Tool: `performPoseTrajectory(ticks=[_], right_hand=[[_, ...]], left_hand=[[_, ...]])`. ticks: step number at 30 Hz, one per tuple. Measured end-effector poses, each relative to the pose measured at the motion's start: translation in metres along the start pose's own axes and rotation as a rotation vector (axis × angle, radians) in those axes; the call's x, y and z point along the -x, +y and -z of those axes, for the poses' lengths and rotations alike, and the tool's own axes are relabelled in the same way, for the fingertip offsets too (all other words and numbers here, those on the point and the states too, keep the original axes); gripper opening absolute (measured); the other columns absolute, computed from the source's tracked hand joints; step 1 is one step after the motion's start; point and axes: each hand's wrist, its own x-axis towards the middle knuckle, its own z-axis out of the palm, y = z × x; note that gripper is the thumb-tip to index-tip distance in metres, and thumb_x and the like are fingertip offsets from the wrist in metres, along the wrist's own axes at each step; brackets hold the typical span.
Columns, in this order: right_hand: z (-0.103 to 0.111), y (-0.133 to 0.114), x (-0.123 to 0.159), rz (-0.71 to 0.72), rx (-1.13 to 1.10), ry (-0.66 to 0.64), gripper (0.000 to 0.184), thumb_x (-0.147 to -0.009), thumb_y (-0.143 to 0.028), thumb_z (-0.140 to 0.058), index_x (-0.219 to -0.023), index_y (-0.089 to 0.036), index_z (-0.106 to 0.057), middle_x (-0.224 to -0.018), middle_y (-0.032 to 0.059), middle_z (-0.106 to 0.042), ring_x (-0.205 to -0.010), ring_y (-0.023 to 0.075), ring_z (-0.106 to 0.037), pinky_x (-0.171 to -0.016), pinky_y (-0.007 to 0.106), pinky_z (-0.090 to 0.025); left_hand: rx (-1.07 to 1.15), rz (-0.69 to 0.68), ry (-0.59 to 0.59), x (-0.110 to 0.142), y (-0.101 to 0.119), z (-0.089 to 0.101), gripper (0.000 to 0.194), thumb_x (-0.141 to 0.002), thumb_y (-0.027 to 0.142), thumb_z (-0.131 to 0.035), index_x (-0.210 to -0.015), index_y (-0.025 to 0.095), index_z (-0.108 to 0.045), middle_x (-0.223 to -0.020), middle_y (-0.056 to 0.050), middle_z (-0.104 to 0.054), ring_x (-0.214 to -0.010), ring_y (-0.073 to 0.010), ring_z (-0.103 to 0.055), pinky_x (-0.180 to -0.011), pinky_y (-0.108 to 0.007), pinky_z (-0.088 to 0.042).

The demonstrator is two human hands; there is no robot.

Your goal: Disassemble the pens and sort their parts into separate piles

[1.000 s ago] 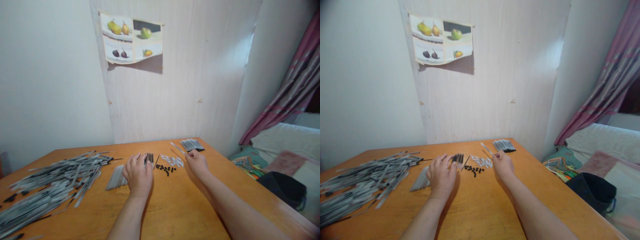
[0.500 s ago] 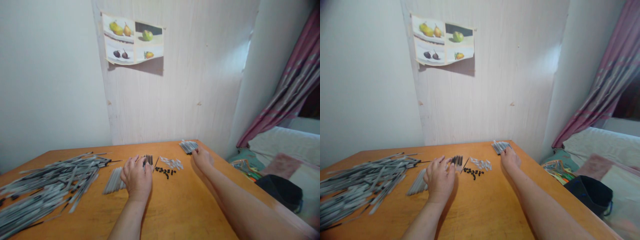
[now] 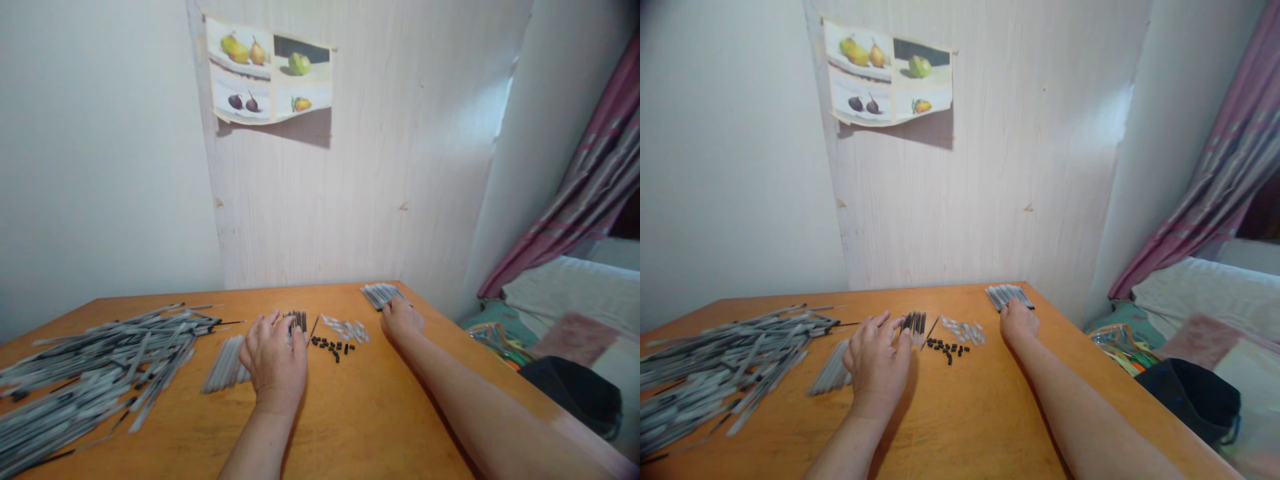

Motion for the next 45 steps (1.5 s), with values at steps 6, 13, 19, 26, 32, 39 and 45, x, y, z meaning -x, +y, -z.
performPoseTrajectory(ticks=[6, 13, 19, 26, 32, 39, 45], right_hand=[[-0.003, -0.003, -0.004, 0.01, 0.017, -0.009, 0.037, -0.097, -0.037, -0.035, -0.104, -0.017, -0.065, -0.105, 0.0137, -0.068, -0.093, 0.0254, -0.066, -0.078, 0.036, -0.048], [-0.008, 0.0, -0.011, 0.014, 0.019, -0.039, 0.037, -0.098, -0.036, -0.034, -0.108, -0.019, -0.065, -0.109, 0.0142, -0.067, -0.097, 0.0253, -0.064, -0.083, 0.037, -0.047], [-0.01, -0.001, -0.012, 0.017, 0.015, -0.043, 0.035, -0.096, -0.034, -0.037, -0.109, -0.017, -0.065, -0.108, 0.0153, -0.066, -0.096, 0.0281, -0.065, -0.082, 0.041, -0.048], [-0.013, 0.001, -0.013, 0.026, 0.026, -0.026, 0.037, -0.096, -0.035, -0.035, -0.107, -0.017, -0.065, -0.109, 0.0151, -0.067, -0.095, 0.0277, -0.065, -0.081, 0.04, -0.049], [-0.015, -0.001, -0.015, 0.016, 0.036, -0.044, 0.038, -0.096, -0.036, -0.034, -0.107, -0.016, -0.065, -0.11, 0.0155, -0.067, -0.098, 0.0288, -0.065, -0.081, 0.042, -0.05], [-0.014, -0.001, -0.014, 0.007, 0.035, -0.075, 0.039, -0.096, -0.038, -0.034, -0.109, -0.018, -0.065, -0.109, 0.0152, -0.067, -0.099, 0.027, -0.065, -0.083, 0.04, -0.049], [-0.013, -0.001, -0.015, 0.018, 0.026, -0.082, 0.039, -0.096, -0.038, -0.035, -0.107, -0.017, -0.066, -0.108, 0.0159, -0.067, -0.098, 0.0293, -0.065, -0.082, 0.043, -0.049]], left_hand=[[-0.001, -0.001, 0.002, 0.0, 0.001, 0.001, 0.025, -0.09, 0.032, -0.052, -0.104, 0.025, -0.072, -0.129, -0.009, -0.062, -0.13, -0.0317, -0.042, -0.106, -0.051, -0.03], [0.0, -0.016, -0.007, 0.0, 0.001, 0.001, 0.026, -0.09, 0.033, -0.052, -0.105, 0.025, -0.072, -0.131, -0.009, -0.06, -0.13, -0.032, -0.041, -0.107, -0.052, -0.03], [0.002, -0.011, -0.007, 0.0, 0.002, 0.003, 0.025, -0.09, 0.033, -0.052, -0.104, 0.025, -0.071, -0.13, -0.008, -0.061, -0.131, -0.0318, -0.041, -0.106, -0.051, -0.03], [-0.002, -0.011, -0.015, 0.0, 0.001, 0.002, 0.026, -0.09, 0.033, -0.052, -0.104, 0.025, -0.071, -0.132, -0.008, -0.06, -0.132, -0.0315, -0.04, -0.107, -0.05, -0.03], [0.004, -0.01, -0.015, 0.001, -0.001, 0.0, 0.025, -0.089, 0.033, -0.053, -0.104, 0.025, -0.071, -0.132, -0.008, -0.06, -0.132, -0.0319, -0.04, -0.107, -0.051, -0.03], [0.004, -0.018, -0.007, 0.0, -0.001, -0.001, 0.026, -0.09, 0.034, -0.052, -0.104, 0.025, -0.072, -0.131, -0.008, -0.06, -0.131, -0.0316, -0.04, -0.107, -0.05, -0.031], [0.0, -0.015, -0.008, -0.001, -0.001, -0.001, 0.025, -0.089, 0.033, -0.052, -0.102, 0.025, -0.072, -0.13, -0.008, -0.06, -0.131, -0.0323, -0.04, -0.107, -0.05, -0.031]])
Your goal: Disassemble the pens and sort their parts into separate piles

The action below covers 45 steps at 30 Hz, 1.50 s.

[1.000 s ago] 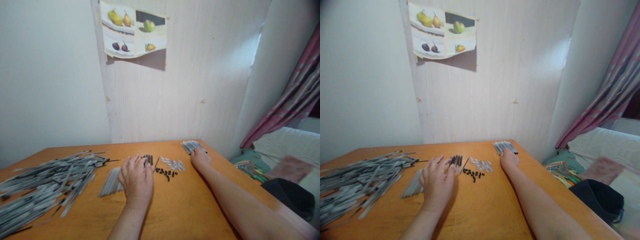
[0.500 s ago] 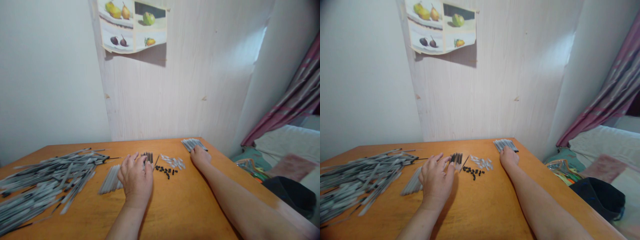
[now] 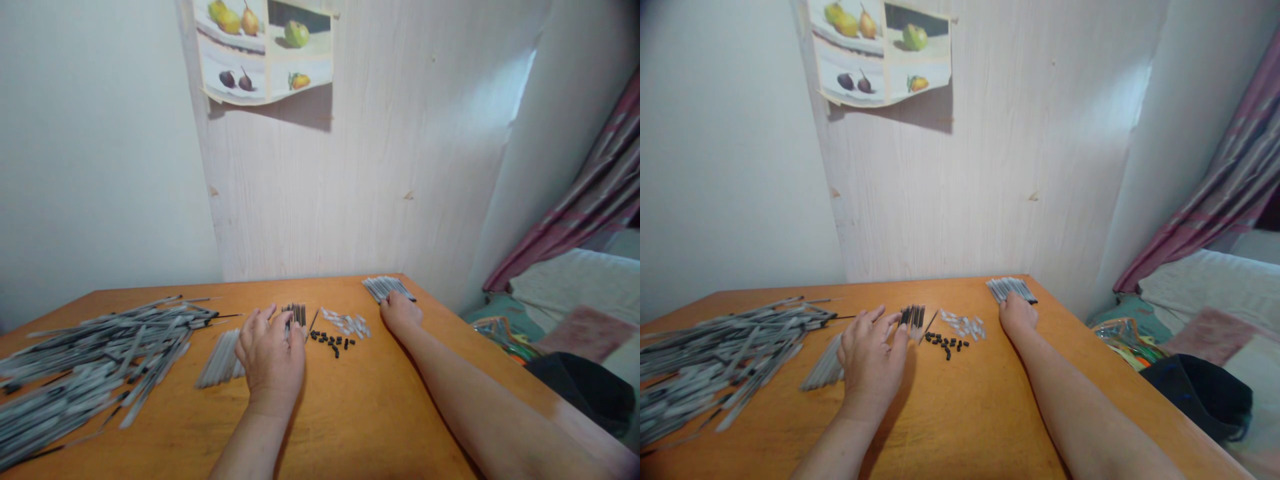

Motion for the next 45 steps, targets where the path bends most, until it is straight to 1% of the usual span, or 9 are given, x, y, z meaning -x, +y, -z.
performPoseTrajectory(ticks=[10, 15, 18, 23, 26, 29, 34, 38, 45], right_hand=[[0.0, -0.001, 0.0, -0.017, -0.015, -0.01, 0.035, -0.094, -0.035, -0.04, -0.106, -0.017, -0.067, -0.107, 0.0164, -0.068, -0.098, 0.029, -0.066, -0.082, 0.041, -0.049], [0.001, 0.0, 0.002, 0.007, -0.042, 0.002, 0.036, -0.095, -0.034, -0.039, -0.106, -0.017, -0.068, -0.106, 0.017, -0.068, -0.097, 0.0281, -0.066, -0.082, 0.04, -0.048], [0.0, 0.002, 0.001, -0.036, -0.064, 0.01, 0.037, -0.093, -0.036, -0.039, -0.102, -0.018, -0.07, -0.103, 0.0165, -0.069, -0.094, 0.0291, -0.066, -0.078, 0.04, -0.048], [-0.001, 0.012, -0.004, -0.113, -0.146, 0.045, 0.042, -0.093, -0.04, -0.035, -0.105, -0.02, -0.071, -0.102, 0.0158, -0.07, -0.096, 0.0284, -0.065, -0.077, 0.037, -0.048], [0.001, 0.021, -0.007, -0.125, -0.195, 0.05, 0.043, -0.093, -0.039, -0.035, -0.106, -0.02, -0.071, -0.107, 0.015, -0.07, -0.097, 0.0263, -0.065, -0.077, 0.033, -0.047], [0.002, 0.028, -0.009, -0.128, -0.208, 0.042, 0.044, -0.093, -0.038, -0.033, -0.105, -0.02, -0.071, -0.107, 0.0154, -0.071, -0.098, 0.0266, -0.065, -0.075, 0.032, -0.046], [0.0, 0.028, -0.01, -0.069, -0.162, -0.034, 0.043, -0.092, -0.039, -0.035, -0.101, -0.019, -0.072, -0.103, 0.0151, -0.071, -0.097, 0.0266, -0.065, -0.072, 0.031, -0.045], [-0.002, 0.024, -0.008, -0.032, -0.137, -0.068, 0.041, -0.091, -0.038, -0.036, -0.1, -0.02, -0.073, -0.102, 0.0139, -0.071, -0.097, 0.0272, -0.065, -0.072, 0.033, -0.046], [-0.002, 0.022, -0.007, 0.013, -0.12, -0.109, 0.045, -0.092, -0.039, -0.034, -0.105, -0.022, -0.074, -0.109, 0.0158, -0.07, -0.098, 0.03, -0.065, -0.076, 0.04, -0.047]], left_hand=[[-0.004, -0.012, -0.001, 0.001, -0.003, -0.002, 0.027, -0.09, 0.035, -0.051, -0.103, 0.024, -0.073, -0.13, -0.009, -0.06, -0.131, -0.0325, -0.04, -0.108, -0.051, -0.032], [0.002, -0.008, -0.002, 0.0, -0.002, 0.0, 0.027, -0.09, 0.035, -0.052, -0.103, 0.024, -0.072, -0.13, -0.009, -0.06, -0.131, -0.0322, -0.04, -0.108, -0.049, -0.031], [0.004, 0.005, -0.004, 0.0, -0.002, 0.001, 0.026, -0.089, 0.034, -0.052, -0.102, 0.024, -0.072, -0.13, -0.009, -0.06, -0.131, -0.0325, -0.04, -0.108, -0.05, -0.031], [0.012, 0.014, -0.003, 0.0, -0.002, 0.0, 0.027, -0.089, 0.034, -0.052, -0.104, 0.025, -0.072, -0.131, -0.009, -0.059, -0.13, -0.0321, -0.041, -0.107, -0.05, -0.032], [0.014, 0.03, -0.011, -0.002, -0.002, 0.001, 0.027, -0.089, 0.034, -0.051, -0.104, 0.024, -0.072, -0.13, -0.009, -0.06, -0.13, -0.032, -0.042, -0.107, -0.049, -0.033], [0.031, 0.072, -0.016, -0.004, -0.002, 0.003, 0.027, -0.089, 0.034, -0.052, -0.104, 0.025, -0.072, -0.13, -0.009, -0.06, -0.128, -0.0316, -0.043, -0.106, -0.048, -0.034], [0.056, 0.14, -0.029, -0.007, -0.003, 0.004, 0.027, -0.088, 0.035, -0.052, -0.103, 0.025, -0.072, -0.128, -0.01, -0.06, -0.127, -0.0316, -0.045, -0.106, -0.049, -0.035], [0.062, 0.137, -0.027, -0.007, -0.004, 0.003, 0.028, -0.088, 0.035, -0.052, -0.104, 0.025, -0.072, -0.129, -0.01, -0.06, -0.127, -0.0318, -0.045, -0.105, -0.049, -0.035], [0.062, 0.135, -0.028, -0.005, -0.005, 0.003, 0.028, -0.087, 0.034, -0.052, -0.104, 0.024, -0.072, -0.129, -0.01, -0.059, -0.127, -0.0324, -0.044, -0.104, -0.051, -0.035]])
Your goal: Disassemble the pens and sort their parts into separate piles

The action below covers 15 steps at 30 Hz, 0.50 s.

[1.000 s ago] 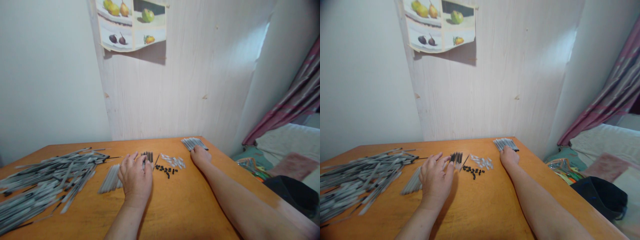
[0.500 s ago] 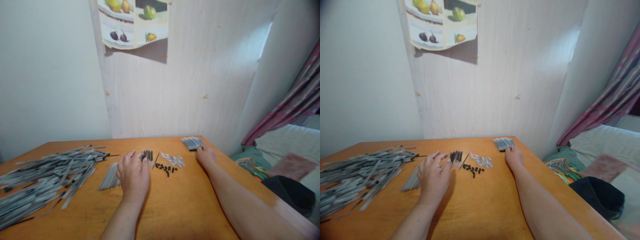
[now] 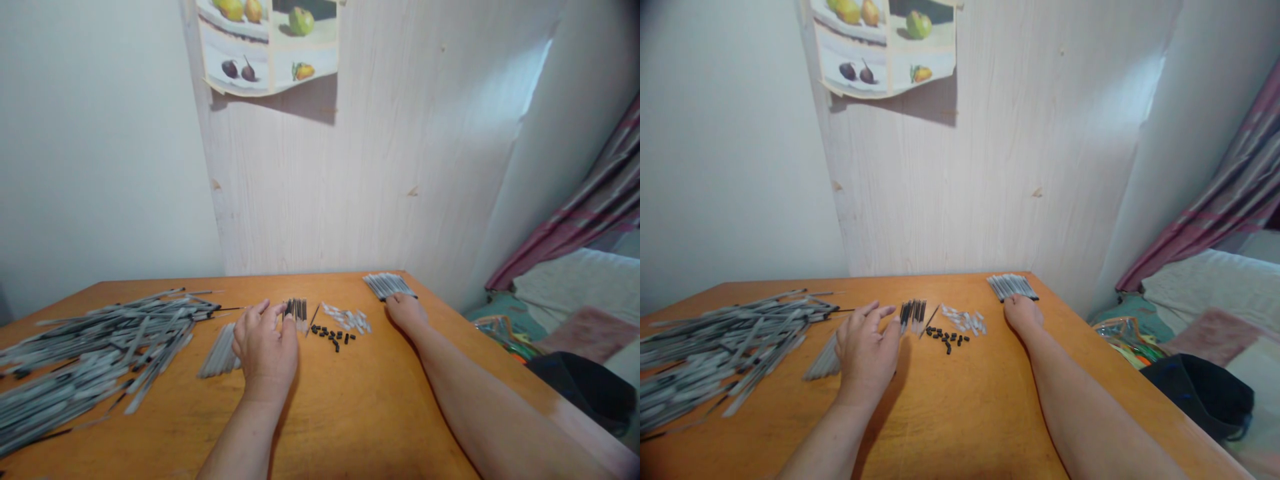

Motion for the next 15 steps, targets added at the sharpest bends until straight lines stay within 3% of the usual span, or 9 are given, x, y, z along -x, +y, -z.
performPoseTrajectory(ticks=[15], right_hand=[[0.004, 0.0011, 0.0038, -0.001, -0.002, 0.05, 0.047, -0.095, -0.036, -0.03, -0.105, -0.021, -0.073, -0.11, 0.0163, -0.07, -0.099, 0.0274, -0.064, -0.074, 0.034, -0.044]], left_hand=[[0.045, 0.028, 0.0, -0.0053, -0.0008, 0.0012, 0.028, -0.086, 0.036, -0.052, -0.101, 0.024, -0.072, -0.126, -0.01, -0.061, -0.124, -0.0318, -0.048, -0.106, -0.05, -0.034]])
